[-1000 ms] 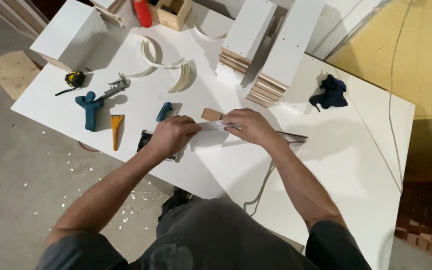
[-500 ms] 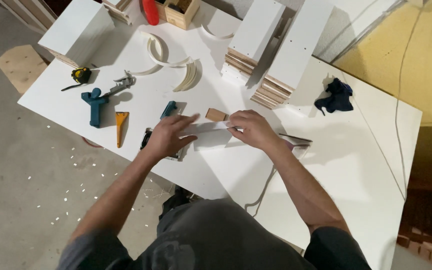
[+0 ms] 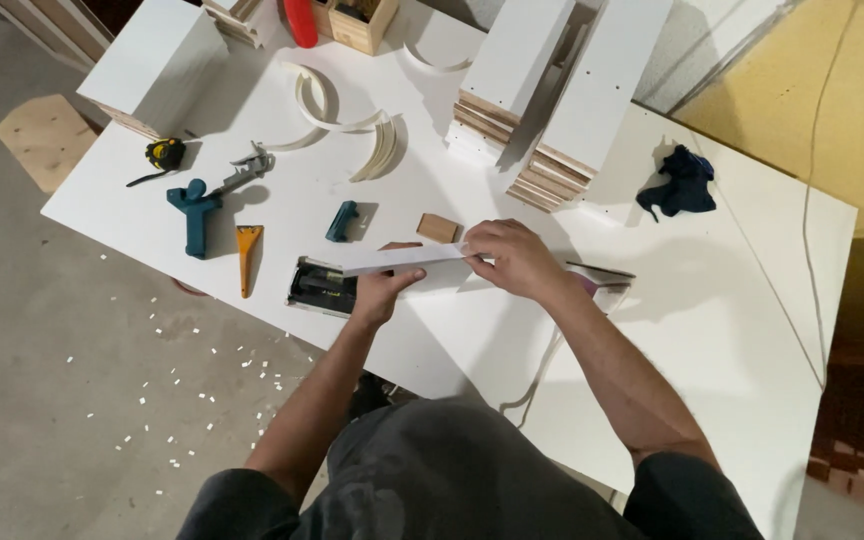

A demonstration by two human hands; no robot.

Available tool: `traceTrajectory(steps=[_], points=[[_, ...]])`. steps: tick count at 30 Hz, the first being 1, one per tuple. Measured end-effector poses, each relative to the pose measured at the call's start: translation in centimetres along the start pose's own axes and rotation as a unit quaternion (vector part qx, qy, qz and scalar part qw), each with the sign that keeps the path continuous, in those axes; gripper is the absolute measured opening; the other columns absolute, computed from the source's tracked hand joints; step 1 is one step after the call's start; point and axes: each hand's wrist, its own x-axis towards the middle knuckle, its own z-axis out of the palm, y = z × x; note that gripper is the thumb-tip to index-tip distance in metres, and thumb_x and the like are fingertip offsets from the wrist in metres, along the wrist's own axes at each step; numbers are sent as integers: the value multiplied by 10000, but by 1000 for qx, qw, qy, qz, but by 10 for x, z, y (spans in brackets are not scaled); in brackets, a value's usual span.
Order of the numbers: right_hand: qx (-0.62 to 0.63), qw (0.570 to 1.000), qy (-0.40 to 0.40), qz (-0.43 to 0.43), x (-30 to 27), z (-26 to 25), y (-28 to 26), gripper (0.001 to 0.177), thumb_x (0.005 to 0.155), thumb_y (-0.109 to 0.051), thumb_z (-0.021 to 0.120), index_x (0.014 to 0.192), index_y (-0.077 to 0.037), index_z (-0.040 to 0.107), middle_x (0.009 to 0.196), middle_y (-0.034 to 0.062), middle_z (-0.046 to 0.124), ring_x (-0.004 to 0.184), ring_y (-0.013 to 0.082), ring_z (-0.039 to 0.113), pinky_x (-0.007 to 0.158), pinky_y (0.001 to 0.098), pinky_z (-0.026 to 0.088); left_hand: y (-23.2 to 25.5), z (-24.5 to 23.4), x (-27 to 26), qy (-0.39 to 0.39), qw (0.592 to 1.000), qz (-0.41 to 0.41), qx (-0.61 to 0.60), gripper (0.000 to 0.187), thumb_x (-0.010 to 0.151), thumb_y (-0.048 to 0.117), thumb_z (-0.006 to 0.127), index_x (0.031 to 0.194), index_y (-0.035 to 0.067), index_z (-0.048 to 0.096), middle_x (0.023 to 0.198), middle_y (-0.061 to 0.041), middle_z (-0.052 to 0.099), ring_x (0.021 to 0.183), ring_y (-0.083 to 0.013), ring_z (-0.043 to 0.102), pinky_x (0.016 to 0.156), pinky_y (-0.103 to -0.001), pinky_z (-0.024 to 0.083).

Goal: The person applies white edge banding to a wooden board by placing the strip, ironing it with a clothes iron, and pressing it with a wooden block. They then use a hand saw and a scraper to trim the excess banding flush with the board's edge. The process is repeated on a second board.

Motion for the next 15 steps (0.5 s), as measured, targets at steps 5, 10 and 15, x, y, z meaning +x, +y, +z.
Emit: traceTrajectory(steps=[5,10,15], points=[[18,1000,21,2,-6,-2,-10,107,878,-126,755,839,-161,661,994,-24,717,922,242,707,889,409,535,9,4,0,5,1000,-12,25,373,807,124,907,1110,-10,737,1095,-197,687,1093,-298,628,1003,-438,467],[-18,993,115,-8,-28,8,-15,113,858,-159,795,925,-229,738,1070,-29,721,973,218,711,945,401,536,23,6,-3,9,998,-3,57,327,821,128,905,1071,-10,745,1057,-180,684,1014,-257,612,944,-428,477],[71,803,558,195,-147,5,-8,229,915,1,570,1120,-19,470,1072,114,477,923,230,543,864,305,476,23,6,-2,26,998,19,50,273,811,76,882,1023,-14,734,1043,-188,688,999,-264,595,941,-419,451]])
